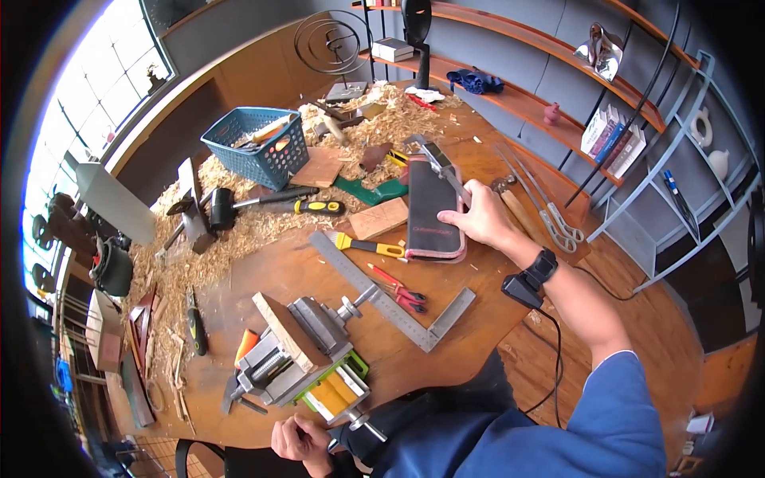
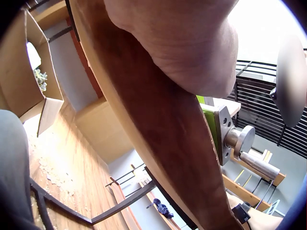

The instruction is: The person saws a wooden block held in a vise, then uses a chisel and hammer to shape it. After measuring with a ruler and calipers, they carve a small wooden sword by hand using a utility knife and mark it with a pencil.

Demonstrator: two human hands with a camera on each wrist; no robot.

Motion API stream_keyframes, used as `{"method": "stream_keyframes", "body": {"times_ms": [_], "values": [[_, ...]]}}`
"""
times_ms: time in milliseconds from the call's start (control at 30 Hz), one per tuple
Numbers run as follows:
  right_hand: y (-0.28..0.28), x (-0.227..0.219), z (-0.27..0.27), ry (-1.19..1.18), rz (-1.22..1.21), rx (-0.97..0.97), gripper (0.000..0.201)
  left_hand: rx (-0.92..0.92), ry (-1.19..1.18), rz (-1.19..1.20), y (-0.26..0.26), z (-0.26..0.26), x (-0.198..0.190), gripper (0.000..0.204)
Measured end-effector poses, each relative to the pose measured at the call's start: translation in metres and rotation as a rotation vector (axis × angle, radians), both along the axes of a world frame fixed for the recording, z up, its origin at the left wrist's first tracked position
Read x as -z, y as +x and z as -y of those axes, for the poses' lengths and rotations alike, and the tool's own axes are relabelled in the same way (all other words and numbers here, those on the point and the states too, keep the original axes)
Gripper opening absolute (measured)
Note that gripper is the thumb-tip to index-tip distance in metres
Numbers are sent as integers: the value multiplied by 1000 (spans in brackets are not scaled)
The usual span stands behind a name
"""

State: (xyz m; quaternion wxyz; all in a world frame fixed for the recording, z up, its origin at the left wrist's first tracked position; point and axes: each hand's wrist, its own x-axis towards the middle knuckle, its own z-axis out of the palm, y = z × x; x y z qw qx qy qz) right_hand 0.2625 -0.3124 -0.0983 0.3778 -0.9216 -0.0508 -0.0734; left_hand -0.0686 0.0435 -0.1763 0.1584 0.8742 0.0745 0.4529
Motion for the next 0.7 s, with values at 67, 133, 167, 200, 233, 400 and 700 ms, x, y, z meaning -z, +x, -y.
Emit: {"method": "stream_keyframes", "body": {"times_ms": [67, 133, 167, 200, 233, 400, 700], "values": [[1, 0, -12, -31, -37, 7, 49, 11, 4, -11, 0, -1, 0, 25], [5, -2, -24, -2, -66, -85, 49, 31, 13, -10, 0, -2, -1, 24], [6, -5, -33, 13, -70, -105, 49, 30, 14, -10, 0, -2, -1, 24], [8, -2, -40, 15, -70, -108, 49, 25, 10, -16, 0, -2, 0, 24], [12, 3, -47, 35, -30, -139, 47, 19, 6, -22, -1, -2, 0, 24], [18, -5, -62, 28, 41, -216, 40, 3, -7, -24, 1, -1, -1, 23], [-61, -50, 27, 370, -138, -113, 26, -6, -5, -36, -1, -2, 0, 22]]}}
